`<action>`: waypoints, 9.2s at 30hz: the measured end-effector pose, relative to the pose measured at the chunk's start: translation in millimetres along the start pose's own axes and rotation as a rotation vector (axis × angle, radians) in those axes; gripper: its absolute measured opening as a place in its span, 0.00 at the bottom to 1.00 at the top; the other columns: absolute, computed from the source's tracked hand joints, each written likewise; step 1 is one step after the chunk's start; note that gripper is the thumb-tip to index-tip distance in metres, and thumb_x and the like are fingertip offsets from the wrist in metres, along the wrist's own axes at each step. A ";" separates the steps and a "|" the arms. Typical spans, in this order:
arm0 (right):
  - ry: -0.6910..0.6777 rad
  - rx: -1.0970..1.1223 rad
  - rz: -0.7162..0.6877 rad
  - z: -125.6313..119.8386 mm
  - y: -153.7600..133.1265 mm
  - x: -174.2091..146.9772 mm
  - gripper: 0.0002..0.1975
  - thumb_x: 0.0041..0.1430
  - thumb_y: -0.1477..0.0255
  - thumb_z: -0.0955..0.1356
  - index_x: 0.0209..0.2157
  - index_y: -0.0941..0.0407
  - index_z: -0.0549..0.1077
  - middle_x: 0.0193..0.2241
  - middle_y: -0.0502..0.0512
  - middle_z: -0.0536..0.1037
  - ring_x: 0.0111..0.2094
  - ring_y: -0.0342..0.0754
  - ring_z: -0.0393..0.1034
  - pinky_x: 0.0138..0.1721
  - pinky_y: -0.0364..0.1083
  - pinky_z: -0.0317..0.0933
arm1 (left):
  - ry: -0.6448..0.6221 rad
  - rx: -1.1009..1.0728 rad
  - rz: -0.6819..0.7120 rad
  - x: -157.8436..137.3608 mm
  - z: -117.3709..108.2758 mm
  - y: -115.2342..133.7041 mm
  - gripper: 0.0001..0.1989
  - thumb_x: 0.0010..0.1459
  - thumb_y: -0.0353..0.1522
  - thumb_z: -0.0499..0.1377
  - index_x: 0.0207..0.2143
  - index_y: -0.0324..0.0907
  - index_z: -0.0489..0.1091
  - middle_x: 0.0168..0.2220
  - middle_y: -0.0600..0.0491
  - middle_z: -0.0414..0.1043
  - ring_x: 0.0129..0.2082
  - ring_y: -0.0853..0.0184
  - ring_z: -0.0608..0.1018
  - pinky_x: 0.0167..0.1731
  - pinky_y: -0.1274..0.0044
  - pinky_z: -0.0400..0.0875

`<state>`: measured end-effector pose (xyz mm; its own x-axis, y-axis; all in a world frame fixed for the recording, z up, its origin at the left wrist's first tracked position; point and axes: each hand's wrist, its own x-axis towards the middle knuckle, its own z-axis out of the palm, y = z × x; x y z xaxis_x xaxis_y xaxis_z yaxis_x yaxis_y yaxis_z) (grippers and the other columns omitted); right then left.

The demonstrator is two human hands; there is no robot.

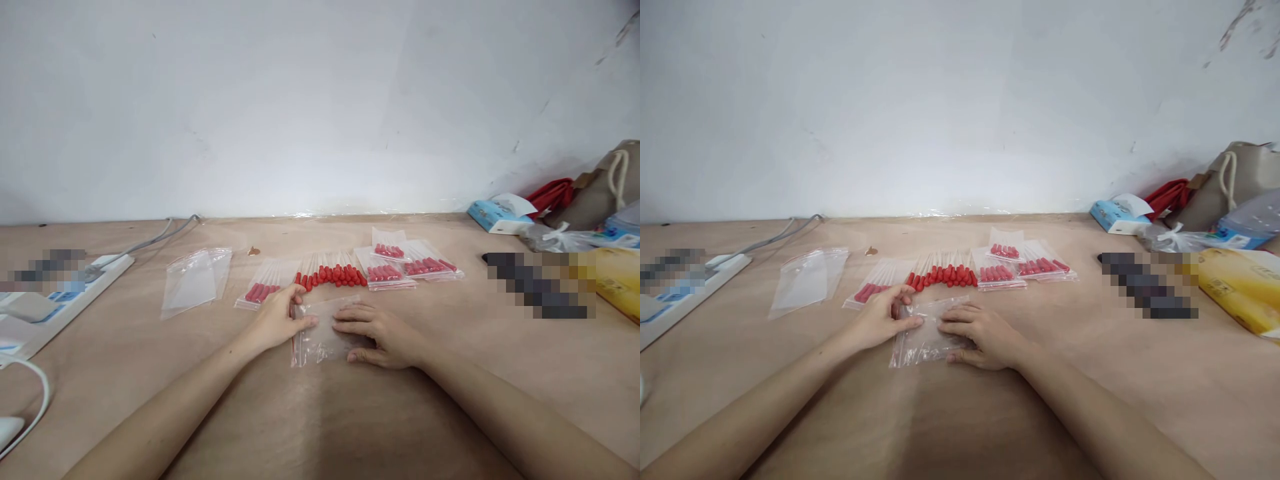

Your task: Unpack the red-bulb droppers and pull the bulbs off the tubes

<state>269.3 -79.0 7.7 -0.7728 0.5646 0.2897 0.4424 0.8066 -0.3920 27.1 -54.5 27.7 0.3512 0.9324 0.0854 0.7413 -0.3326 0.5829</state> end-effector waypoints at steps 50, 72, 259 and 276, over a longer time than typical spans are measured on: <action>0.416 -0.052 0.502 23.0 -5.4 15.5 0.11 0.49 0.63 0.68 0.30 0.56 0.70 0.37 0.57 0.67 0.42 0.50 0.61 0.43 0.52 0.57 | 0.044 0.056 0.293 -2.5 15.5 29.2 0.05 0.50 0.26 0.53 0.22 0.40 0.64 0.36 0.50 0.64 0.38 0.64 0.69 0.39 0.70 0.65; 0.401 -0.080 0.666 37.7 -14.4 38.6 0.08 0.55 0.72 0.62 0.29 0.54 0.73 0.41 0.58 0.67 0.46 0.52 0.57 0.46 0.56 0.52 | 0.181 0.186 0.240 9.9 37.7 32.4 0.08 0.58 0.33 0.48 0.29 0.40 0.62 0.36 0.49 0.62 0.40 0.63 0.66 0.42 0.67 0.62; 0.149 0.055 0.368 17.1 -11.1 40.9 0.13 0.50 0.62 0.68 0.37 0.54 0.70 0.31 0.51 0.70 0.36 0.45 0.62 0.38 0.46 0.51 | -0.059 -0.032 0.399 -22.7 -2.6 -8.9 0.26 0.52 0.39 0.58 0.53 0.44 0.57 0.50 0.48 0.65 0.48 0.63 0.68 0.47 0.71 0.65; 0.291 0.127 0.113 18.8 -9.0 32.6 0.10 0.52 0.78 0.65 0.37 0.56 0.71 0.34 0.55 0.71 0.37 0.46 0.62 0.40 0.47 0.59 | -0.044 -0.048 0.328 -24.2 -0.7 -6.3 0.24 0.53 0.39 0.57 0.51 0.44 0.60 0.50 0.48 0.65 0.48 0.62 0.69 0.47 0.71 0.65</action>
<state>231.5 -71.0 4.3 -0.5522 0.6899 0.4681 0.4431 0.7184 -0.5362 13.5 -74.9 22.6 0.5922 0.7691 0.2405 0.5570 -0.6064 0.5675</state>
